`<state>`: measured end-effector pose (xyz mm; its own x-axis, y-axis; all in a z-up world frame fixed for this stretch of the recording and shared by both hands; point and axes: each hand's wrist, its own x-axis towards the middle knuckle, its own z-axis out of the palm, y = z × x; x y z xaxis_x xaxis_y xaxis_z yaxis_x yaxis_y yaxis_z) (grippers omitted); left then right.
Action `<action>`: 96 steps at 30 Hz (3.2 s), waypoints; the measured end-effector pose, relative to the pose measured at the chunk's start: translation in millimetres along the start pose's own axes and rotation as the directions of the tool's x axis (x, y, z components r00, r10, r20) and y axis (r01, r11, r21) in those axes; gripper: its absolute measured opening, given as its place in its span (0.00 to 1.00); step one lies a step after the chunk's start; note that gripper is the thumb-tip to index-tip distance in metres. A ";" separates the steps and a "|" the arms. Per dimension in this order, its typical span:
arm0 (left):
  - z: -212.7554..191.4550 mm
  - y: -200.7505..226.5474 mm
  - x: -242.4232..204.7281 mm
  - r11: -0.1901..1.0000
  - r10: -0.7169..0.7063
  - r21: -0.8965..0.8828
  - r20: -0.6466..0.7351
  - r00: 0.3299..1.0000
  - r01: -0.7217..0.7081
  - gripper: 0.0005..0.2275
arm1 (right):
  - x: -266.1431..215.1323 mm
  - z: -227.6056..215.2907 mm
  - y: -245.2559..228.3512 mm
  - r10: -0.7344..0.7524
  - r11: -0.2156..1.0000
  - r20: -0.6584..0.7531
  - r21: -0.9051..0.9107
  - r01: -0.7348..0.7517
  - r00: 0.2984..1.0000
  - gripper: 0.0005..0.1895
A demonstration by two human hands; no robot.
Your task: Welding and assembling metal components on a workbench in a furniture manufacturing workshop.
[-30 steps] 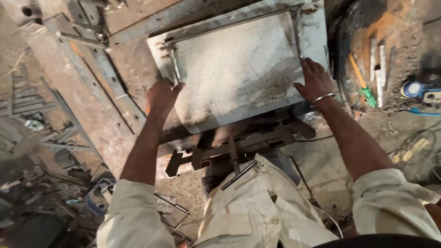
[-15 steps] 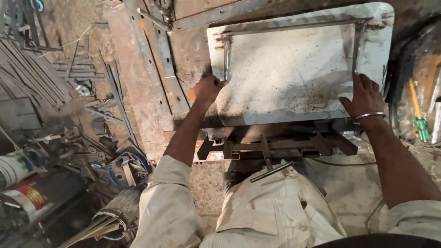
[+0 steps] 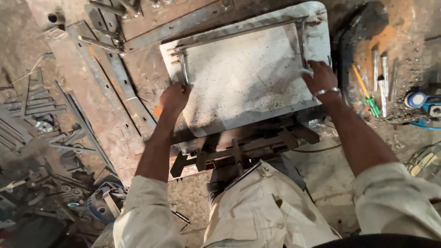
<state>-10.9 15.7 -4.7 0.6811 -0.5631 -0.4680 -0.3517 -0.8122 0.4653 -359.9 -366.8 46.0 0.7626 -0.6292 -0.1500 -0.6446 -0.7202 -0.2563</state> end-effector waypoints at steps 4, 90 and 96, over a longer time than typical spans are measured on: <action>21.6 -4.6 6.1 0.991 0.009 0.132 0.024 1.000 -0.012 0.17 | 36.1 9.0 -10.1 0.123 0.992 -0.009 -0.039 -0.123 0.992 0.15; -41.3 82.1 -45.6 0.992 -0.105 0.061 -0.141 0.984 0.114 0.22 | 33.4 -83.3 49.8 -0.319 0.927 -0.294 -0.295 0.233 0.901 0.20; -28.0 79.0 -52.3 0.974 -0.144 0.155 -0.130 0.981 0.164 0.21 | 0.8 -91.4 41.4 -0.316 0.929 -0.249 -0.279 0.244 0.916 0.22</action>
<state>-56.3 -14.8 77.6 0.8023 -0.4157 -0.4285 -0.3310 -0.9070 0.2602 -390.8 -423.8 122.5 0.8884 -0.4216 0.1817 -0.4274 -0.9040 -0.0083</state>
